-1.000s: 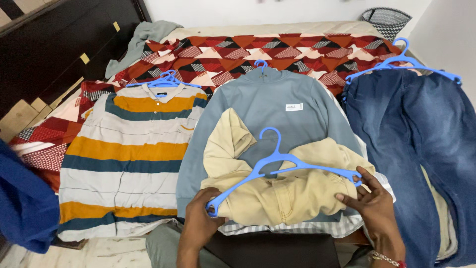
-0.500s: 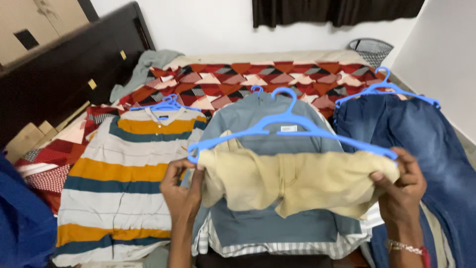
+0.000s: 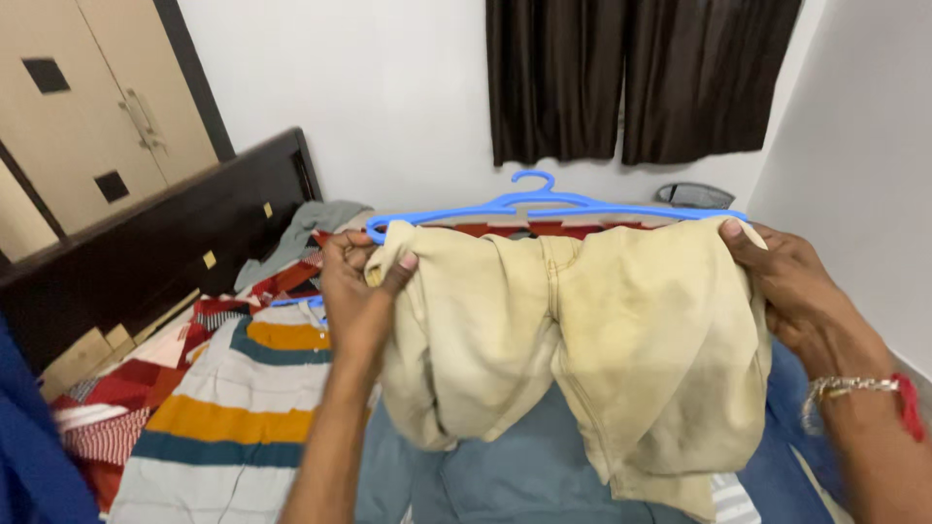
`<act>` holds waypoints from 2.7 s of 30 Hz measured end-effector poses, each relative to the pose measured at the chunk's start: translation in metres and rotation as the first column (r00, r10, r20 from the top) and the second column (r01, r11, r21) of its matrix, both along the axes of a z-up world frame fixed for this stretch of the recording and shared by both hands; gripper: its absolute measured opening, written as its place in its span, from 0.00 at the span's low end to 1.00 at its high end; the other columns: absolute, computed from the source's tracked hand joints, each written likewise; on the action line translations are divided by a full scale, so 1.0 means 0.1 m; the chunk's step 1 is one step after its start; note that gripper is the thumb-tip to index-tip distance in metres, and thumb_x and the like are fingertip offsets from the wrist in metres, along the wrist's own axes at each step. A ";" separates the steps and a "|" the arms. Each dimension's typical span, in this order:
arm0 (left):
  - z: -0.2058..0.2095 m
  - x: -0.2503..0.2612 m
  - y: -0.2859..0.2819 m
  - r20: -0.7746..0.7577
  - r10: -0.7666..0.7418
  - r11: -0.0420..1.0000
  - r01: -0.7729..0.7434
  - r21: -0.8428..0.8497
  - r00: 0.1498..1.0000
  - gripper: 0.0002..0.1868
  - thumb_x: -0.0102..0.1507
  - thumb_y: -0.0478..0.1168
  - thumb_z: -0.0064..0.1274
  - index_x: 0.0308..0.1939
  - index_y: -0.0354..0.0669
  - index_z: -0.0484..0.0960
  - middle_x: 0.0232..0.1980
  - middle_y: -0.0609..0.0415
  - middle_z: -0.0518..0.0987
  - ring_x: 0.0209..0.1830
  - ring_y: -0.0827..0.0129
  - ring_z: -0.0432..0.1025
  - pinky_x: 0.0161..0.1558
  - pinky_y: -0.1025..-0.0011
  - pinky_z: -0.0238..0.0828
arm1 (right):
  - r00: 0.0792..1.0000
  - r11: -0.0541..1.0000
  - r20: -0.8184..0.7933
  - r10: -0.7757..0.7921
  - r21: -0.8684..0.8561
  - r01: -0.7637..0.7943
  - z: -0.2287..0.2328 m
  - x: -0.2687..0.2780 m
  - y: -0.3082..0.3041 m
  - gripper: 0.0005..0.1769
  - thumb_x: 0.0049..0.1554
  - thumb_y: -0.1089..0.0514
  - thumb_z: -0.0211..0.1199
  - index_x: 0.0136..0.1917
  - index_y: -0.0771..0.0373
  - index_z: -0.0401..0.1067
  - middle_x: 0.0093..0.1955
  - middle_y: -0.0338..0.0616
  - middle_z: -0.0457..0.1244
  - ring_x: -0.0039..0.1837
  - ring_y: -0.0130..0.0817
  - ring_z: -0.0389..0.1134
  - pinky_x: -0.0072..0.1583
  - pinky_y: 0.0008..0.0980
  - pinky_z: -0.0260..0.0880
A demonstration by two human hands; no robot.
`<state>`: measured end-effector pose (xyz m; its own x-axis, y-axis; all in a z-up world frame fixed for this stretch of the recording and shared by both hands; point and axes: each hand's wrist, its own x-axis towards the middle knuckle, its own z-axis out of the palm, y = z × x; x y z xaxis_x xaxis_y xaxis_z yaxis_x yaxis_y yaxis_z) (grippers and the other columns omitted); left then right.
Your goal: The person arranges several garments on a bed, including a grey sweatshirt, beige trousers, a striped polo shirt, a graphic t-shirt, and dark jeans. They lift each item on a hanger, smooth it out, and place it back on the bed in sequence.
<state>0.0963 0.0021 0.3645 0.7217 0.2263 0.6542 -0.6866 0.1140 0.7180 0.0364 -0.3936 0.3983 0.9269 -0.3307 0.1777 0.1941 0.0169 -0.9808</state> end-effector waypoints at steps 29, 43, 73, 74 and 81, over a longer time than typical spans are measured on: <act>2.24 -0.03 0.30 0.342 -0.070 0.893 -0.095 0.441 0.937 0.41 0.53 0.20 0.62 0.69 0.41 0.68 0.69 0.47 0.72 0.60 0.64 0.75 0.57 0.69 0.73 | 0.916 0.692 0.398 -0.051 -0.647 0.320 2.00 0.04 -0.23 0.29 0.55 0.58 0.67 0.68 0.66 0.64 0.57 0.56 0.67 0.57 0.43 0.70 0.60 0.45 0.72; 3.23 -0.30 0.46 0.042 -0.157 0.972 0.146 0.183 0.987 0.15 0.61 0.27 0.42 0.44 0.36 0.85 0.43 0.46 0.83 0.40 0.65 0.79 0.43 0.67 0.81 | 0.842 0.870 0.505 -0.192 -0.309 0.384 2.60 -0.07 0.25 0.28 0.67 0.41 0.53 0.66 0.68 0.66 0.56 0.49 0.67 0.54 0.33 0.69 0.55 0.35 0.72; 2.70 -0.02 -0.36 -0.359 0.059 0.876 0.124 0.466 0.931 0.39 0.53 0.41 0.77 0.57 0.22 0.72 0.46 0.29 0.82 0.42 0.59 0.72 0.44 0.64 0.63 | 0.926 0.796 0.169 -0.339 -0.473 0.378 2.30 -0.34 -1.01 0.37 0.59 0.34 0.56 0.67 0.66 0.73 0.63 0.62 0.69 0.67 0.53 0.70 0.69 0.54 0.68; 2.72 -0.03 -0.47 -0.383 0.055 0.845 0.162 0.510 0.922 0.31 0.54 0.42 0.75 0.51 0.21 0.78 0.43 0.30 0.84 0.36 0.60 0.68 0.40 0.64 0.63 | 0.912 0.758 0.161 -0.377 -0.513 0.403 2.31 -0.40 -1.15 0.38 0.59 0.34 0.57 0.69 0.64 0.73 0.64 0.61 0.70 0.69 0.53 0.69 0.71 0.54 0.64; 2.82 -0.12 -1.25 0.025 -0.079 0.827 0.052 0.559 0.997 0.21 0.50 0.42 0.71 0.42 0.34 0.85 0.40 0.42 0.87 0.38 0.62 0.83 0.41 0.63 0.82 | 0.744 0.493 0.147 -0.652 -0.663 0.563 2.55 -0.77 -1.99 0.41 0.58 0.33 0.62 0.76 0.59 0.69 0.66 0.63 0.67 0.74 0.58 0.62 0.75 0.63 0.53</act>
<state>0.0847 -0.1226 0.6463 0.6886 -0.2335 0.6866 -0.7248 -0.2508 0.6417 -0.0405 -0.5924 0.6534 0.5673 -0.6648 0.4860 -0.1993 -0.6835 -0.7023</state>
